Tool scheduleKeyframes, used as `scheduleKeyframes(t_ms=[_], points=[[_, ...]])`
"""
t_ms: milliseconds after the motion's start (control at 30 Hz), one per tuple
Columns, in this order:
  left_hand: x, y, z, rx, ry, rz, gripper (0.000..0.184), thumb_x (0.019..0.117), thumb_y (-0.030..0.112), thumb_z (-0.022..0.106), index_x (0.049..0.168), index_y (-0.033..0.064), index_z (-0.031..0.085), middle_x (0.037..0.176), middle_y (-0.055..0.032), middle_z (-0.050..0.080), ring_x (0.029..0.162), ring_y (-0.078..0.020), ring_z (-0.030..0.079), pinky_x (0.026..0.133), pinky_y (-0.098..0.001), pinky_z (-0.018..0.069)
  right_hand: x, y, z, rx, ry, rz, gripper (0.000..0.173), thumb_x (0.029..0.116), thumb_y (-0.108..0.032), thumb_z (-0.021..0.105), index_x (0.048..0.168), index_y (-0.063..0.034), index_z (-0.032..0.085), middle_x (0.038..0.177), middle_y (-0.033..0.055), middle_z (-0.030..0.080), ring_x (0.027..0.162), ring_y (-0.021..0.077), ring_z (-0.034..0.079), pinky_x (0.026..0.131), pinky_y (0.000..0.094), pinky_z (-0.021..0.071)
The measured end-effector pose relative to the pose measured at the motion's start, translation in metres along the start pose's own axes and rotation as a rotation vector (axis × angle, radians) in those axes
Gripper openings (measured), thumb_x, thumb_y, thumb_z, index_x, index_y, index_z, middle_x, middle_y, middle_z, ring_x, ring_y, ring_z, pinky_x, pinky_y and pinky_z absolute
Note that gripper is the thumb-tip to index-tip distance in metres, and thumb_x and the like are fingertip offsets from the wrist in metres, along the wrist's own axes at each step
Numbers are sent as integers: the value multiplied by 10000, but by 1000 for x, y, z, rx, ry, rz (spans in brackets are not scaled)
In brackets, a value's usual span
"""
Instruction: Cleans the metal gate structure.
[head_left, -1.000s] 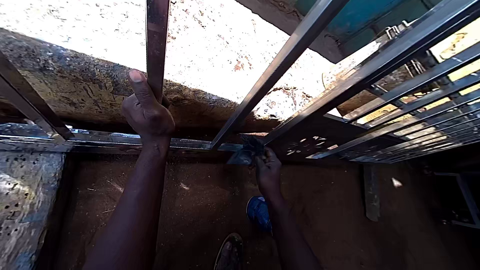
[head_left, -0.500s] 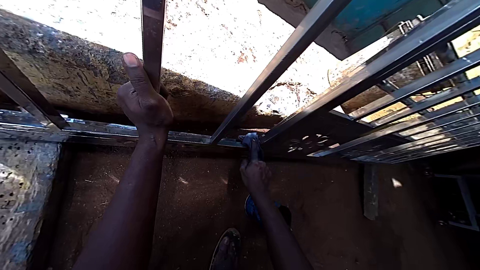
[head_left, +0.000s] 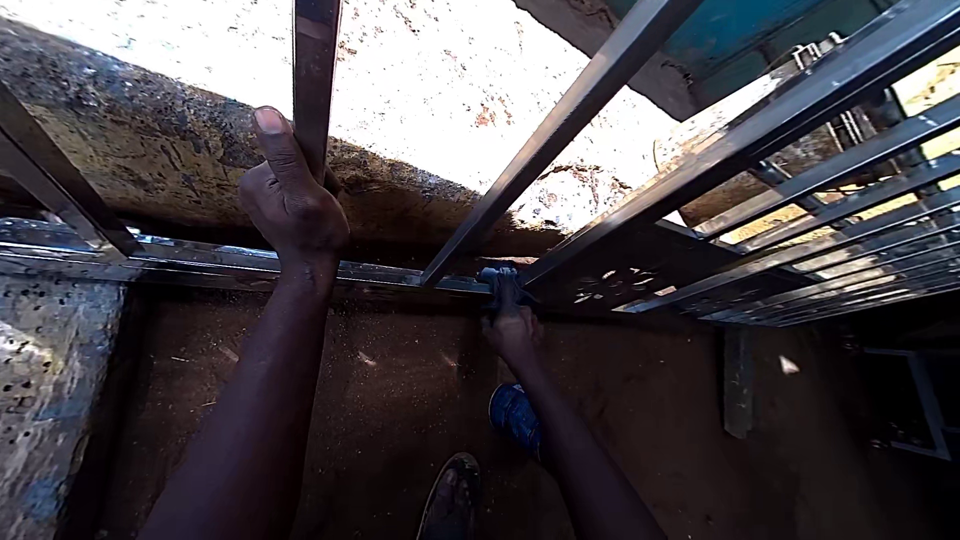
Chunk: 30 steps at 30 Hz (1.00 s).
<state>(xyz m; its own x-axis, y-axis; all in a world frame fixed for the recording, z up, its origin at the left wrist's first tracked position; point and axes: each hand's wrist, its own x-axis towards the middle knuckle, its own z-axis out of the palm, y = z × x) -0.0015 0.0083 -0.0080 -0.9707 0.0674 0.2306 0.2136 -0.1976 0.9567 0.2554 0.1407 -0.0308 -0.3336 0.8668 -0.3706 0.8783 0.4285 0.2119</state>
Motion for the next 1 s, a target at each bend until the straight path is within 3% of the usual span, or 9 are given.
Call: scheduleKeyframes(t_ms=[100,200,333,500,567,667,833,900,1000], points=[[0,-2,0,-11,-30,7,549,1112,447,203,667,237,448,510,116,409,423,-49,427,436,-268,377,-9,0,8,26,-3,14,763,953,-388,662,1582,-134,312,1032,169,724,1001,369,710,832,546,552],[2,-3,-1,4,-25,4,563,1105,462,206,657,237,461,505,114,424,424,-46,437,437,-274,382,-24,5,12,-1,-121,27,823,979,-443,593,1640,-138,210,1039,129,733,1049,318,699,919,497,531],[1,0,0,-9,-9,-11,552,1109,424,205,651,243,453,508,126,431,426,-38,440,444,-262,383,-5,4,8,150,37,-12,746,927,-357,725,1530,-75,388,1058,209,720,1024,409,699,868,586,540],[3,-1,-1,-18,-26,3,558,1109,453,207,656,234,450,501,112,412,417,-49,425,430,-270,374,-28,0,14,166,-124,46,929,943,-457,661,1640,-100,160,1034,120,732,1033,306,700,928,504,534],[1,-1,-1,-3,-18,-15,560,1106,451,209,649,237,450,498,113,421,414,-49,429,429,-274,376,-24,3,14,182,-118,54,889,934,-447,687,1612,-93,234,1040,130,730,1034,313,701,922,511,535],[-1,-1,1,-11,-13,-12,565,1110,447,206,649,233,451,505,112,420,420,-52,428,437,-276,377,-8,1,14,295,4,42,891,896,-371,772,1587,-81,290,1101,218,707,1065,406,683,912,592,533],[2,0,0,-10,-21,5,559,1112,433,196,655,236,451,501,118,417,415,-42,430,430,-262,380,-29,-5,19,288,-107,80,1039,894,-467,731,1643,-107,109,1001,123,732,997,310,707,905,517,542],[1,0,0,-6,-9,-6,547,1113,433,204,663,233,443,513,116,415,433,-50,438,452,-275,389,-19,-6,17,302,-99,98,1030,888,-444,758,1633,-95,138,1022,153,724,996,330,707,905,530,546],[1,-1,0,-9,0,-7,545,1113,438,207,662,241,441,508,120,409,430,-48,435,447,-271,387,-10,-6,20,397,-57,96,1045,875,-417,790,1630,-101,141,983,167,715,884,322,733,830,530,592]])
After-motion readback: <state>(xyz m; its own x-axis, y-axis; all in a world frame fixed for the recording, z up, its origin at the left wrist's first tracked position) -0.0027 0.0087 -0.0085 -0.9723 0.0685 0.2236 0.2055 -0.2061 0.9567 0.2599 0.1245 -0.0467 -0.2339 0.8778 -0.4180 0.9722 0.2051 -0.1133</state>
